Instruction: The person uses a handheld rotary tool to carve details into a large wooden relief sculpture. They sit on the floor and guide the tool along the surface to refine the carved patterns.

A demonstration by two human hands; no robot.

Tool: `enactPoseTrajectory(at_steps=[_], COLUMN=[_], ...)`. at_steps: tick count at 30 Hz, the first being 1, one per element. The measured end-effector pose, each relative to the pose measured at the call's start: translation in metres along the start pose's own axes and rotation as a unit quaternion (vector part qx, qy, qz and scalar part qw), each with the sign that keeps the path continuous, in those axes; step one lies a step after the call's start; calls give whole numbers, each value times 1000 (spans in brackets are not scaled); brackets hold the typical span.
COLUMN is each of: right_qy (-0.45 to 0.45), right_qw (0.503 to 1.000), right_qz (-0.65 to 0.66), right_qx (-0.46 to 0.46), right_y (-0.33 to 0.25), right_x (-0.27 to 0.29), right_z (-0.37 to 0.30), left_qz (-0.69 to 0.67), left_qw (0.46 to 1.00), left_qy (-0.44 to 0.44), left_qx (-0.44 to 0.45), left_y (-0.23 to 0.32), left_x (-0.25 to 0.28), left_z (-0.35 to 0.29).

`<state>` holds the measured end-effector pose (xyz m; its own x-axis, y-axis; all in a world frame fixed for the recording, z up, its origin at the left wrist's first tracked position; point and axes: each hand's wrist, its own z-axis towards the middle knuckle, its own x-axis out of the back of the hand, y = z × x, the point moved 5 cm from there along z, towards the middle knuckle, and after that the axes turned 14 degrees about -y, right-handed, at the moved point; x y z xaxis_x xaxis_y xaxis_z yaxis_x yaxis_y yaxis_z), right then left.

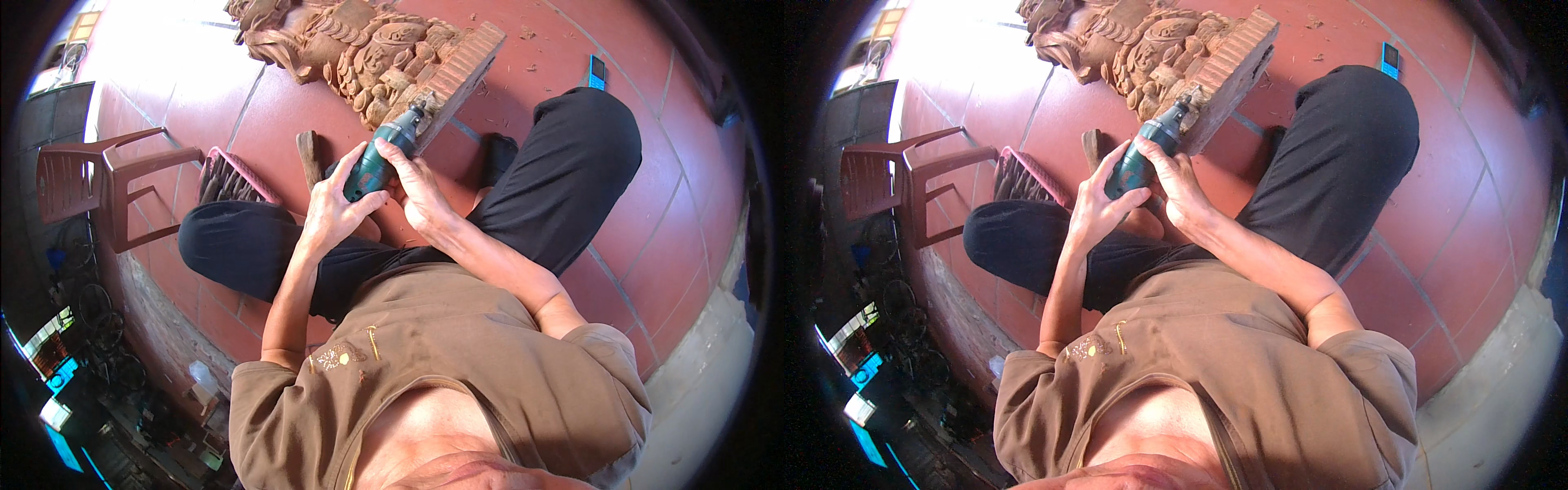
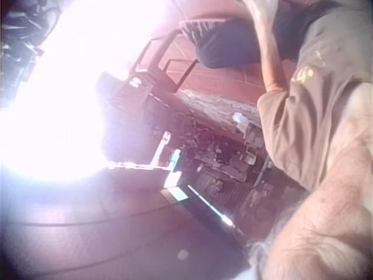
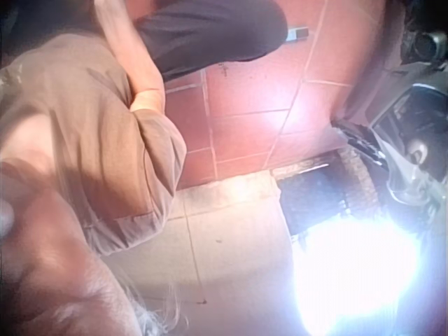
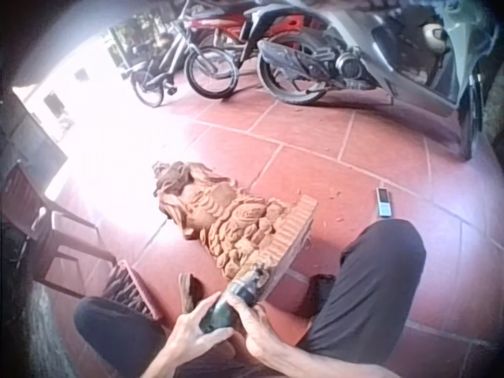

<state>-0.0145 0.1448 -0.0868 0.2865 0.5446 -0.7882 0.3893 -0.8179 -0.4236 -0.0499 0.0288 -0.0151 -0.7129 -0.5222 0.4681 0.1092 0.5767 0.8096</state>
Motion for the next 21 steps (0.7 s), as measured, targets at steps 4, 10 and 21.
enactPoseTrajectory(at_steps=[4,10,21], right_qy=[-8,-17,2], right_qw=[1000,1000,1000], right_qz=[8,5,9], right_qx=[6,8,4], right_y=[3,1,-3], right_x=[0,-3,-5], right_z=[5,5,-3], left_qz=[-5,-4,2], left_qw=[1000,1000,1000], left_qy=[0,13,0], left_qx=[20,14,-3], left_y=[2,0,0], left_x=[1,2,0], left_z=[-1,-1,0])
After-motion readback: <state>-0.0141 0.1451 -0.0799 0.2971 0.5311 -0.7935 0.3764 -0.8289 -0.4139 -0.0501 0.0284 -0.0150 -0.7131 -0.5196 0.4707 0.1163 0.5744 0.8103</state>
